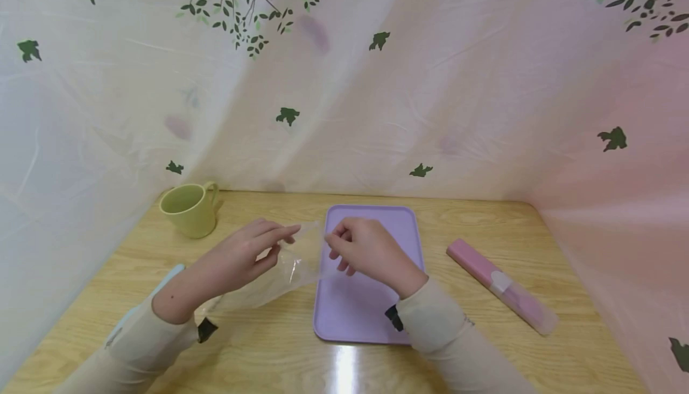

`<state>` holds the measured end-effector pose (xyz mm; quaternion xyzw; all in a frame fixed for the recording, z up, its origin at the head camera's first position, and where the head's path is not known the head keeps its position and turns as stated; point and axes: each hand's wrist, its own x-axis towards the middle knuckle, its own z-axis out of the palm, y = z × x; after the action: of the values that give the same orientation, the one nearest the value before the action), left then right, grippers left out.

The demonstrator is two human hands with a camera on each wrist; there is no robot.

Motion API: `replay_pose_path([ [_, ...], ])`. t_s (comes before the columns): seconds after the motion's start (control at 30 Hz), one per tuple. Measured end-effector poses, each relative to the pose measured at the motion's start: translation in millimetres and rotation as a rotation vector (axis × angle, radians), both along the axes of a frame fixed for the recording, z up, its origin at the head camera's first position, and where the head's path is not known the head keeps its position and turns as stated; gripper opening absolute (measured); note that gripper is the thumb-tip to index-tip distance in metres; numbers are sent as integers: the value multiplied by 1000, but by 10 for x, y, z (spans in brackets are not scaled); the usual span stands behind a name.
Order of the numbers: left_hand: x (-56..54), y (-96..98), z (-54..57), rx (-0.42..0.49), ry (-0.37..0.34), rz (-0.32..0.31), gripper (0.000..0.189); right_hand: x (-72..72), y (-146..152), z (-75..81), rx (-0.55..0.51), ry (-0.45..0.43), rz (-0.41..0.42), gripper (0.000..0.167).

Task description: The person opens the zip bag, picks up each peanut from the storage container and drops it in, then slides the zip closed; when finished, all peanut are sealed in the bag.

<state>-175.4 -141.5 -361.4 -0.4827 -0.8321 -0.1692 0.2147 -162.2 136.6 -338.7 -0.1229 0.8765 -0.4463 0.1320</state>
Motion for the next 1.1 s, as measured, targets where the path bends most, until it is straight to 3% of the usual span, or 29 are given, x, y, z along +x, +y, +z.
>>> replay_pose_path([
  [0.23,-3,-9,-1,-2,-4,12,50,-46,86,-2,-59,13,-36,30],
  [0.53,12,1,14,-7,-13,19,47,-189,238,-94,-46,15,-94,31],
  [0.77,5,7,3,5,6,-1,49,-344,326,-293,20,-63,-105,32],
  [0.97,2,14,-11,11,19,-9,49,-433,353,-532,156,-139,-65,32],
  [1.1,5,19,-9,6,18,-7,49,-439,334,-660,187,-147,-30,27],
])
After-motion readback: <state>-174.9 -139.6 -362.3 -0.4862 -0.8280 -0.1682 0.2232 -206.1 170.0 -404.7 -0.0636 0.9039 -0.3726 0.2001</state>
